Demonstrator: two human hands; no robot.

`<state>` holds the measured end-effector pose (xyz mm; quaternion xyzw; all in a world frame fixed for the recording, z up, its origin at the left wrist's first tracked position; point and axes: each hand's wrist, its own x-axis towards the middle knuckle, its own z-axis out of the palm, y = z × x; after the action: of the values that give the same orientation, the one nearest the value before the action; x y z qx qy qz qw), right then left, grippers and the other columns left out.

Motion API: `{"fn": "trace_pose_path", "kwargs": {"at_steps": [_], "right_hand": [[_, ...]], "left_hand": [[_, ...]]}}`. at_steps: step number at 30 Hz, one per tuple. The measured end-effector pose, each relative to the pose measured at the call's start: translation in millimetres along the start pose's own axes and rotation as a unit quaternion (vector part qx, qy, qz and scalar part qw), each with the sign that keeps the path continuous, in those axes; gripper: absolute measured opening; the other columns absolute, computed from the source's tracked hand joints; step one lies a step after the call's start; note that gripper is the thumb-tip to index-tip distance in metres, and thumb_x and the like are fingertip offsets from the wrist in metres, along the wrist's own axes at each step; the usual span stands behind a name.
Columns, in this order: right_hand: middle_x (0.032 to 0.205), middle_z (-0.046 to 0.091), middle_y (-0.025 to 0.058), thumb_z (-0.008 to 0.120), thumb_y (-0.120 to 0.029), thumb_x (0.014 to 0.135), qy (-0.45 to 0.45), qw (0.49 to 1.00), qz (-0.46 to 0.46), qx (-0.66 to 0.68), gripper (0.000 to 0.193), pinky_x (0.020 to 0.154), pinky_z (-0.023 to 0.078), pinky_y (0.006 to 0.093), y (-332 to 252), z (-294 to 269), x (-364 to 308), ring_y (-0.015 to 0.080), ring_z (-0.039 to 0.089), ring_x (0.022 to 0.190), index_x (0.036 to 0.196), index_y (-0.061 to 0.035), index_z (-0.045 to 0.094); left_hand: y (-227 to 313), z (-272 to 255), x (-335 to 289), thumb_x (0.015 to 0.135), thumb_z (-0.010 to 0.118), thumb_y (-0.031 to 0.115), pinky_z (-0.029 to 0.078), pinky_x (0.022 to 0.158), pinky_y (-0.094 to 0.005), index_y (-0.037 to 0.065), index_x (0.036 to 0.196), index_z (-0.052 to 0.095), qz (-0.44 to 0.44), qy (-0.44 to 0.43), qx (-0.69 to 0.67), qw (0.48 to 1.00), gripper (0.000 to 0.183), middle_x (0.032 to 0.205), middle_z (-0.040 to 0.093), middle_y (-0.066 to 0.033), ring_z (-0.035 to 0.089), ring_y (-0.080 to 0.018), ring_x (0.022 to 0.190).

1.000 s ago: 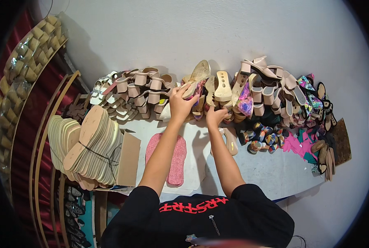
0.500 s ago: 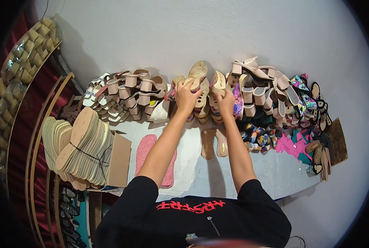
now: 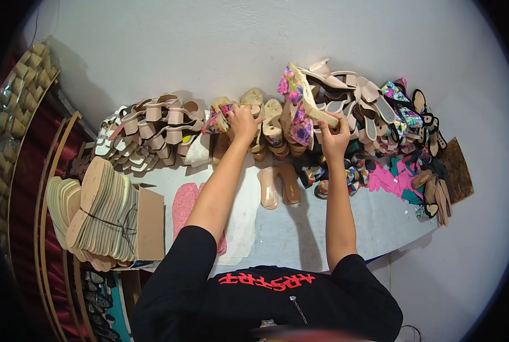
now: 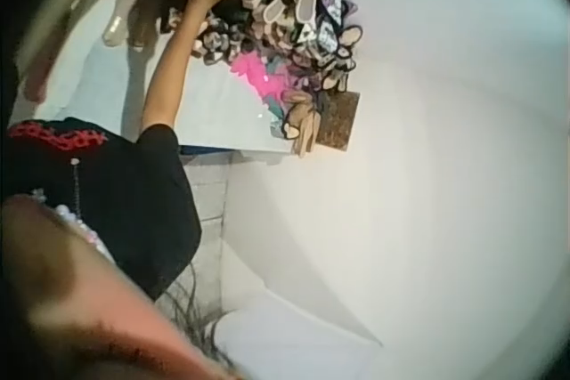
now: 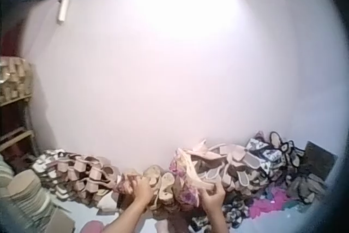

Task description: The recorder is sorting and organizing various shoe components, including lasts, soles, and decorated uppers on a worktable.

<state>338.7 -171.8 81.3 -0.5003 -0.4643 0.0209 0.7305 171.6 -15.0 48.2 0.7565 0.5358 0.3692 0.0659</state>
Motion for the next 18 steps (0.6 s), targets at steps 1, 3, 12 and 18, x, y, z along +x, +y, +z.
{"fn": "trace_pose_path", "kwargs": {"at_steps": [1,3,12,18], "right_hand": [[0.094,0.057,0.007,0.069,-0.008,0.076,-0.011,1.0,0.0,0.02,0.026,0.07,0.047,0.0226,-2,-2,-2,0.0125,0.056,0.084,0.095,0.0013,0.054],[0.095,0.056,0.0069,0.068,-0.008,0.076,-0.011,1.0,-0.001,0.026,0.026,0.07,0.047,0.0229,0,-10,-2,0.0125,0.056,0.085,0.095,0.0013,0.054],[0.098,0.053,0.0072,0.061,-0.004,0.079,-0.078,0.993,-0.013,0.082,0.03,0.081,0.042,0.0247,-22,-39,10,0.0129,0.052,0.091,0.107,-0.0016,0.049],[0.096,0.052,0.0059,0.051,-0.01,0.078,-0.161,0.977,-0.026,0.139,0.04,0.08,0.04,0.0236,-30,-50,30,0.0116,0.05,0.089,0.116,-0.001,0.048]], "left_hand": [[-1,1,2,0.061,0.079,0.03,0.043,0.084,-0.0421,0.008,0.099,0.063,-0.017,-0.029,0.009,0.999,0.047,0.112,0.047,-0.0185,0.046,-0.0374,0.101],[0,3,8,0.061,0.079,0.03,0.045,0.083,-0.043,0.008,0.099,0.062,-0.037,-0.074,0.019,0.996,0.048,0.116,0.044,-0.0183,0.045,-0.0372,0.104],[11,-31,4,0.066,0.071,0.034,0.028,0.098,-0.0439,0.017,0.119,0.051,-0.02,-0.086,0.003,0.996,0.06,0.128,0.033,-0.0162,0.028,-0.0348,0.121],[9,-48,-43,0.073,0.069,0.018,0.047,0.078,-0.0275,0.01,0.125,0.045,0.127,-0.226,-0.45,0.855,0.057,0.114,0.052,-0.0084,0.052,-0.0175,0.1]]}}
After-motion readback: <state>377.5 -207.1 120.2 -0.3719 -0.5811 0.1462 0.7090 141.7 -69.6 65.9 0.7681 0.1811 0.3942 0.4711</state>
